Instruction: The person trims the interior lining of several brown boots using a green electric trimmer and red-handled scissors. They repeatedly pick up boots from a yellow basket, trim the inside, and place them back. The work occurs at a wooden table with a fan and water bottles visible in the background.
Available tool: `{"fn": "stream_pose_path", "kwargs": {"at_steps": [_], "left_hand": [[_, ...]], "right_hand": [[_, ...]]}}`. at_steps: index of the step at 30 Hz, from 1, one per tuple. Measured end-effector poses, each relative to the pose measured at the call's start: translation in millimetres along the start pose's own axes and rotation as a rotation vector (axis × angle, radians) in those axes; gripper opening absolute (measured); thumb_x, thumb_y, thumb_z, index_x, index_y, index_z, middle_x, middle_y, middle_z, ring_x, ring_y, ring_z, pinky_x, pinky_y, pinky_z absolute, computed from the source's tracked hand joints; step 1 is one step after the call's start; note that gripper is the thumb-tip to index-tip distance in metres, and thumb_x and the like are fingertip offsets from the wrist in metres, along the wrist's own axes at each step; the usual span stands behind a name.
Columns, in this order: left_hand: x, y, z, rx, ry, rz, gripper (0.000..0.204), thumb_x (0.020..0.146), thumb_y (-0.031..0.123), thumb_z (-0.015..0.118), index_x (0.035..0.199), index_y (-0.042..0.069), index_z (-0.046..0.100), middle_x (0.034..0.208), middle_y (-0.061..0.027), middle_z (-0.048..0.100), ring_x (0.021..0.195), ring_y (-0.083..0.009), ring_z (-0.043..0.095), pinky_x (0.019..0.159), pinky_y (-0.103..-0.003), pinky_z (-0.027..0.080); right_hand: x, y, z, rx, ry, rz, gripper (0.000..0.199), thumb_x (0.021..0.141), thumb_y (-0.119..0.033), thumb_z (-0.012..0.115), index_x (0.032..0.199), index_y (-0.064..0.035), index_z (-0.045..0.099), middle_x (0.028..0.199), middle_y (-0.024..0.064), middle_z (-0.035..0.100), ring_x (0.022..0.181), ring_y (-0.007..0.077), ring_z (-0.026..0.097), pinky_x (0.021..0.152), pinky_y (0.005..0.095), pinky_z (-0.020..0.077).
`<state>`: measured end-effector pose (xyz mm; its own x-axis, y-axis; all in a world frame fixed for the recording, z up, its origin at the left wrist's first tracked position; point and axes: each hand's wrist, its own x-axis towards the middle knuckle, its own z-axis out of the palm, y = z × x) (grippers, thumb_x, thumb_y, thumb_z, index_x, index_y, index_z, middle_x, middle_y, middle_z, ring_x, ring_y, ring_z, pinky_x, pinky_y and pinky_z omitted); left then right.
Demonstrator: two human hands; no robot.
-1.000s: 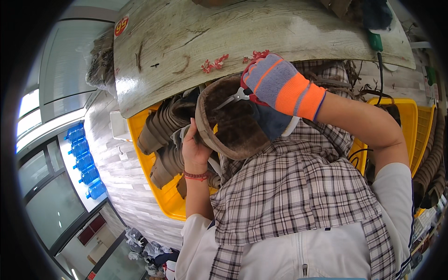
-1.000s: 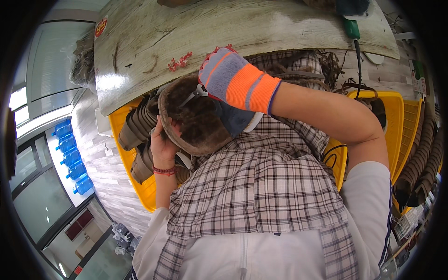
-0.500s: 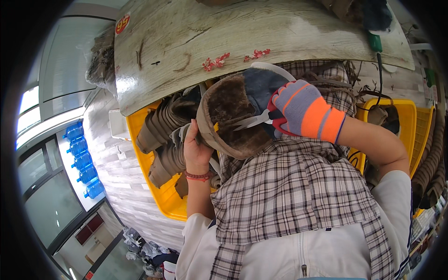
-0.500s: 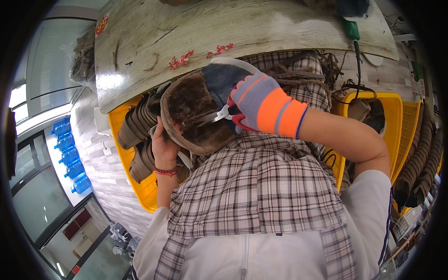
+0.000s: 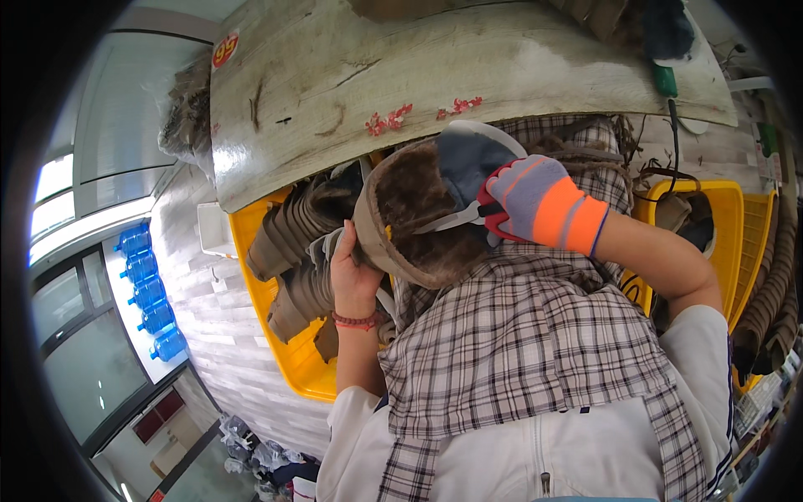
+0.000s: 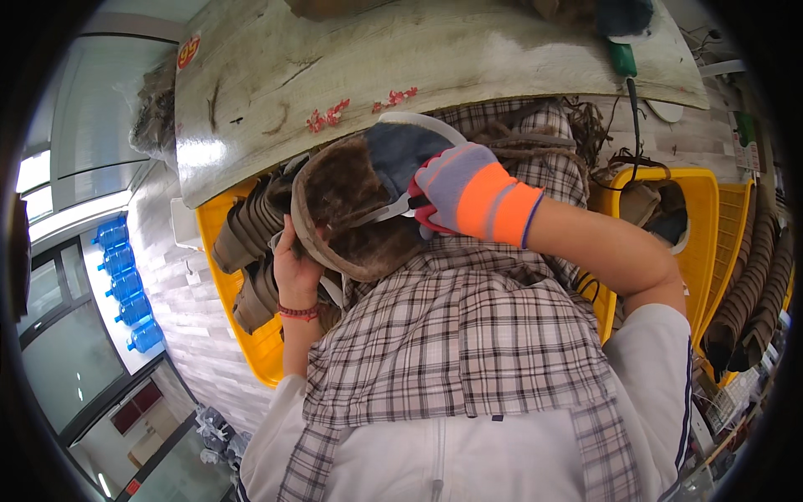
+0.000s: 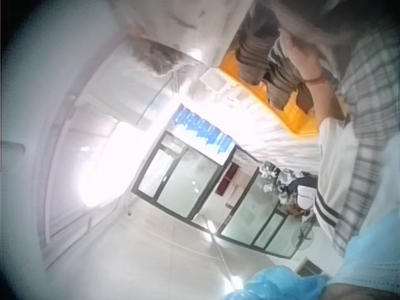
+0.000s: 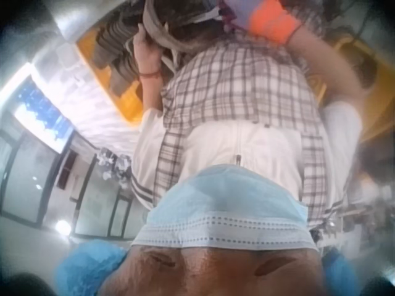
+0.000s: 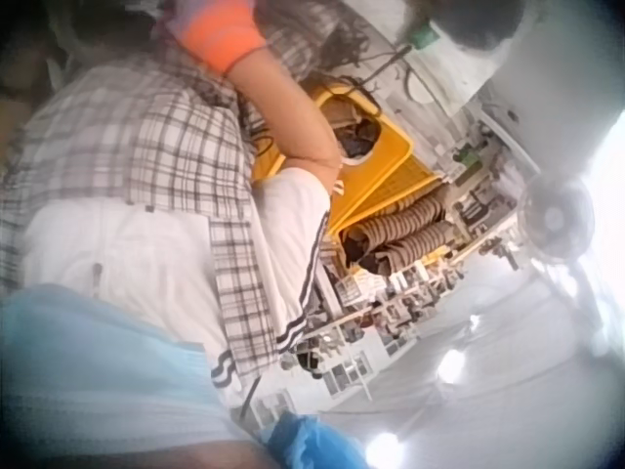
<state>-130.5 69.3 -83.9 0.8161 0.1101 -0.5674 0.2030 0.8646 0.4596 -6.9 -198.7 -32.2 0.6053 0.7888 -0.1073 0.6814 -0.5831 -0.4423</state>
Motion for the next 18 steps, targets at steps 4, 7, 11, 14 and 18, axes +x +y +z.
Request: {"fn": "stream_pose_path", "kwargs": {"at_steps": [4, 7, 11, 14, 18], "left_hand": [[-35.3, 37.0, 2.8, 0.314, 0.102, 0.451, 0.037, 0.089, 0.016, 0.05, 0.12, -0.005, 0.05, 0.122, -0.0115, 0.053, 0.112, -0.0231, 0.05, 0.099, -0.037, 0.037], [-72.1, 77.5, 61.8, 0.631, -0.022, 1.044, 0.048, 0.088, 0.017, 0.048, 0.128, -0.009, 0.04, 0.131, -0.0157, 0.044, 0.118, -0.0268, 0.046, 0.101, -0.037, 0.035], [-82.1, 137.5, 65.1, 1.545, 0.508, 1.669, 0.02, 0.087, 0.008, 0.056, 0.103, -0.004, 0.057, 0.123, -0.0133, 0.047, 0.109, -0.0214, 0.047, 0.092, -0.033, 0.041], [-77.9, 153.4, 92.2, 0.883, 0.372, 1.52, 0.027, 0.091, 0.015, 0.053, 0.113, -0.001, 0.055, 0.117, -0.0131, 0.054, 0.107, -0.0213, 0.05, 0.091, -0.031, 0.041], [-40.2, 125.8, 79.6, 0.253, 0.114, 1.023, 0.034, 0.092, 0.022, 0.052, 0.115, -0.003, 0.052, 0.115, -0.0116, 0.056, 0.106, -0.0203, 0.052, 0.094, -0.035, 0.04]], "right_hand": [[-9.8, 23.2, -18.8, 0.037, 0.242, 0.097, 0.027, 0.067, -0.029, 0.068, 0.086, -0.0093, 0.066, 0.075, 0.0087, 0.064, 0.074, 0.0278, 0.062, 0.068, 0.0372, 0.0491], [-24.6, 54.3, -46.0, 0.061, 0.528, 0.476, 0.026, 0.074, -0.024, 0.064, 0.092, -0.0055, 0.063, 0.079, 0.0128, 0.066, 0.073, 0.0304, 0.064, 0.065, 0.0349, 0.0498], [-63.7, 193.7, -83.1, -0.026, 0.948, 1.004, 0.051, 0.082, -0.053, 0.053, 0.112, -0.011, 0.059, 0.095, 0.015, 0.066, 0.089, 0.0325, 0.063, 0.075, 0.0389, 0.0486], [-128.9, 306.6, -110.0, -0.082, 0.843, 1.374, 0.055, 0.08, -0.053, 0.051, 0.117, -0.0119, 0.057, 0.102, 0.0178, 0.064, 0.094, 0.0331, 0.061, 0.078, 0.0387, 0.0483], [-148.5, 391.1, -95.3, -0.121, 0.697, 1.392, 0.053, 0.077, -0.048, 0.054, 0.115, -0.0119, 0.06, 0.103, 0.0183, 0.063, 0.095, 0.0329, 0.061, 0.08, 0.0389, 0.0482]]}}
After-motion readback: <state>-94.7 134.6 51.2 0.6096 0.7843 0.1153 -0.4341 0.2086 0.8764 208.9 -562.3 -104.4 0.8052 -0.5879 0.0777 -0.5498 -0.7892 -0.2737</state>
